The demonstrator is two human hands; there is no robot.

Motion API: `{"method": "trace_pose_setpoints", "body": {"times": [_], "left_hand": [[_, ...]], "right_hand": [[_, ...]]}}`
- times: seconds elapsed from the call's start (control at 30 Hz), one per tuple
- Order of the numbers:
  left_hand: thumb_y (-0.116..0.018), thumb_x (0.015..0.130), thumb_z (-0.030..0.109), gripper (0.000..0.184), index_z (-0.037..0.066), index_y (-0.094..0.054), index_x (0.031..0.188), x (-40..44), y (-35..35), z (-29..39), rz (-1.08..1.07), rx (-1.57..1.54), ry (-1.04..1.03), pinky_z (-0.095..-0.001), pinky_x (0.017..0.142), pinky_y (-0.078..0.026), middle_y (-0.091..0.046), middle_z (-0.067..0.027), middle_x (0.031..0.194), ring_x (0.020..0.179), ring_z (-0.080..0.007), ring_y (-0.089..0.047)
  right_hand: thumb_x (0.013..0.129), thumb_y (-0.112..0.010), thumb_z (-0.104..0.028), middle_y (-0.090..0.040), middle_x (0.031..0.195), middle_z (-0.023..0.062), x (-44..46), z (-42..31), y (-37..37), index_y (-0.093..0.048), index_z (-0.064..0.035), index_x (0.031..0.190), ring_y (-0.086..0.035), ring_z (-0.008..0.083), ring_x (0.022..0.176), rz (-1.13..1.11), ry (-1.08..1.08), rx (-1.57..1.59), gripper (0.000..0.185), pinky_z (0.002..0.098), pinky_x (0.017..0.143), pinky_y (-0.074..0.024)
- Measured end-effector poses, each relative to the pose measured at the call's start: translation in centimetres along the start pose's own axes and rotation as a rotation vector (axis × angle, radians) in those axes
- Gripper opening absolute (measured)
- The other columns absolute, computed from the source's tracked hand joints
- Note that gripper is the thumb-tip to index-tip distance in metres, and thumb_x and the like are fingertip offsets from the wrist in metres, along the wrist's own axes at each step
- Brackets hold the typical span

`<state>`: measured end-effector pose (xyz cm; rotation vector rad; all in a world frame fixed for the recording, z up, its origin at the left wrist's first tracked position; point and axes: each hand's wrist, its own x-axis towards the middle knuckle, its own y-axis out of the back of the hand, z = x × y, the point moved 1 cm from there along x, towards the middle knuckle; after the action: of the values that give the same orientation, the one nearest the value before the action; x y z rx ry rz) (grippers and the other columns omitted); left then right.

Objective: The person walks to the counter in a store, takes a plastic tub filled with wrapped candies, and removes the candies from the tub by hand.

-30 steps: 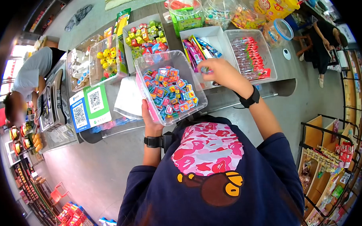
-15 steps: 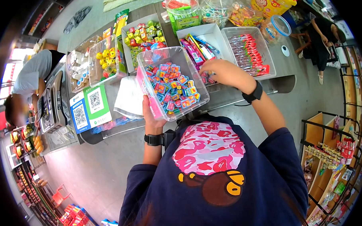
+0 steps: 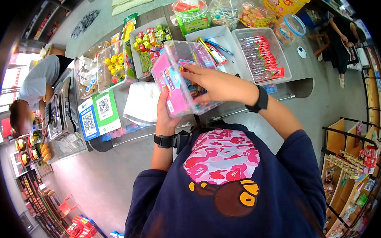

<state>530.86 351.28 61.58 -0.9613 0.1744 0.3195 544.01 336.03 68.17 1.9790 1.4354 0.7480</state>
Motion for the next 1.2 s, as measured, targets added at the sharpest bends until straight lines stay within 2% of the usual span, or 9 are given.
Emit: {"method": "trace_pose_setpoints", "body": {"times": [0.5,0.57,0.73,0.83,0.9,0.97,1.0,1.1,1.2], "left_hand": [[-0.052,0.095,0.049,0.059,0.007,-0.045,0.135,0.0,-1.4,0.3,-0.075,-0.044,0.02,-0.0472,0.096,-0.048,-0.06,-0.0125,0.124,0.112,-0.0288,-0.06],[-0.052,0.095,0.049,0.059,0.007,-0.044,0.136,0.1,-1.0,0.3,-0.093,-0.063,0.037,-0.0475,0.096,-0.048,-0.06,-0.0127,0.124,0.112,-0.0287,-0.06],[-0.052,0.095,0.05,0.06,0.008,-0.043,0.138,0.2,-1.4,0.5,-0.086,-0.073,0.071,-0.0488,0.095,-0.048,-0.059,-0.0121,0.126,0.113,-0.0287,-0.06],[-0.051,0.095,0.051,0.061,0.01,-0.043,0.138,0.3,-1.6,0.5,-0.06,-0.066,0.078,-0.0508,0.097,-0.047,-0.058,-0.0108,0.129,0.115,-0.0293,-0.058],[-0.045,0.095,0.057,0.068,0.012,-0.038,0.145,0.4,-1.7,0.4,-0.035,-0.047,0.106,-0.0626,0.103,-0.036,-0.048,-0.0134,0.141,0.128,-0.0357,-0.048],[-0.046,0.094,0.058,0.07,0.012,-0.037,0.145,0.2,-2.5,0.4,-0.032,-0.06,0.11,-0.0635,0.103,-0.035,-0.046,-0.0132,0.143,0.129,-0.0362,-0.046],[-0.046,0.093,0.059,0.071,0.013,-0.036,0.146,0.1,-2.9,0.3,-0.028,-0.077,0.116,-0.0645,0.103,-0.034,-0.045,-0.0131,0.144,0.13,-0.0367,-0.044],[-0.047,0.092,0.06,0.073,0.014,-0.034,0.147,0.0,-3.4,0.4,-0.046,-0.088,0.129,-0.0657,0.104,-0.032,-0.043,-0.0125,0.146,0.132,-0.038,-0.042],[-0.047,0.092,0.061,0.074,0.015,-0.034,0.148,0.3,-2.9,0.3,-0.041,-0.067,0.126,-0.0667,0.104,-0.031,-0.04,-0.0129,0.148,0.133,-0.0393,-0.04]], "right_hand": [[0.071,-0.076,-0.013,-0.05,0.13,0.0168,0.9,0.8,-1.0,-0.058,-0.0031,0.124,-0.05,0.0367,0.117,0.003,0.023,0.014,0.057,0.0419,0.1,-0.0418],[0.068,-0.077,-0.013,-0.06,0.107,0.0149,0.9,1.2,-1.1,-0.063,-0.0067,0.114,-0.059,0.0351,0.097,0.16,0.143,-0.02,0.048,0.0437,0.086,-0.0471],[0.072,-0.075,-0.011,-0.063,0.108,0.0145,1.6,1.8,-0.3,-0.063,-0.003,0.109,-0.061,0.0335,0.1,0.176,0.055,0.005,0.04,0.0392,0.088,-0.0484],[0.072,-0.074,-0.011,-0.066,0.102,0.0139,1.5,2.1,0.2,-0.063,-0.0037,0.107,-0.063,0.033,0.095,0.358,0.055,0.054,0.037,0.0378,0.085,-0.0496],[0.073,-0.073,-0.01,-0.067,0.101,0.0137,1.4,2.1,1.1,-0.063,-0.0039,0.106,-0.064,0.0329,0.093,0.452,0.045,0.093,0.036,0.037,0.084,-0.0501],[0.075,-0.071,-0.011,-0.068,0.097,0.0118,1.6,2.3,1.9,-0.063,-0.0046,0.104,-0.067,0.0266,0.087,0.512,-0.072,0.139,0.031,0.0341,0.079,-0.0509],[0.077,-0.07,-0.013,-0.068,0.089,0.0082,1.6,2.3,1.9,-0.063,-0.005,0.104,-0.066,0.017,0.076,0.474,-0.22,0.467,0.029,0.0313,0.07,-0.0516],[0.079,-0.069,-0.015,-0.067,0.086,0.0062,1.7,3.7,2.3,-0.063,-0.0058,0.104,-0.063,0.0104,0.07,0.629,-0.107,0.25,0.028,0.0278,0.062,-0.0504],[0.079,-0.07,-0.018,-0.068,0.087,0.0069,-0.2,1.8,4.5,-0.064,-0.0058,0.106,-0.063,0.0115,0.073,0.618,-0.275,0.261,0.03,0.0272,0.066,-0.0499]]}}
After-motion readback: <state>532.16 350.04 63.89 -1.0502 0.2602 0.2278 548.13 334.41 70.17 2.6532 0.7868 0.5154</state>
